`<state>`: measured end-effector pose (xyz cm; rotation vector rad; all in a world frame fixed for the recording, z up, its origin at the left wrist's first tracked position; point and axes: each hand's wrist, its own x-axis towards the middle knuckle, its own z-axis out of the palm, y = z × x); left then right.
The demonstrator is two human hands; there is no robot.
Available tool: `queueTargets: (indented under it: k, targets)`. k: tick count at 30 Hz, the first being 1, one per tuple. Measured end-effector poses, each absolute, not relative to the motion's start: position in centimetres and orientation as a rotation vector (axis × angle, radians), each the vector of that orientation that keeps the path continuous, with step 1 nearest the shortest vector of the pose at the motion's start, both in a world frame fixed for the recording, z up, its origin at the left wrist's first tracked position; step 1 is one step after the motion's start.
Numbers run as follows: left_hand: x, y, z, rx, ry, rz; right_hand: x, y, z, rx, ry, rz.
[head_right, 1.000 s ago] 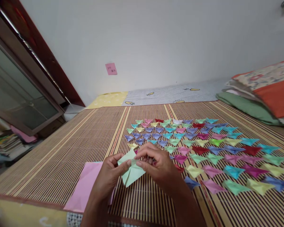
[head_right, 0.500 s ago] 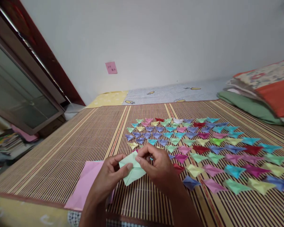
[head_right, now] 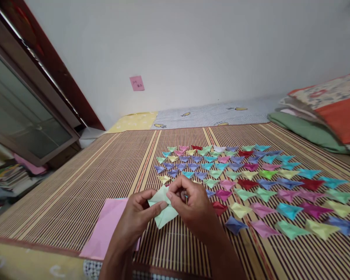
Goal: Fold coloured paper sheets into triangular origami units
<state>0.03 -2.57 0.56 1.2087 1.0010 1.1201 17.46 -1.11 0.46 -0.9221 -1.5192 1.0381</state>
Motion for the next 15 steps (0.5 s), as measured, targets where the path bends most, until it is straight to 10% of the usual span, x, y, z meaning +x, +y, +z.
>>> queueTargets:
  k: [15]
  targets:
    - [-0.22,-2.71,0.68,1.326,1.031,1.14,17.86,-1.19,0.81,-0.922,-1.6,1.108]
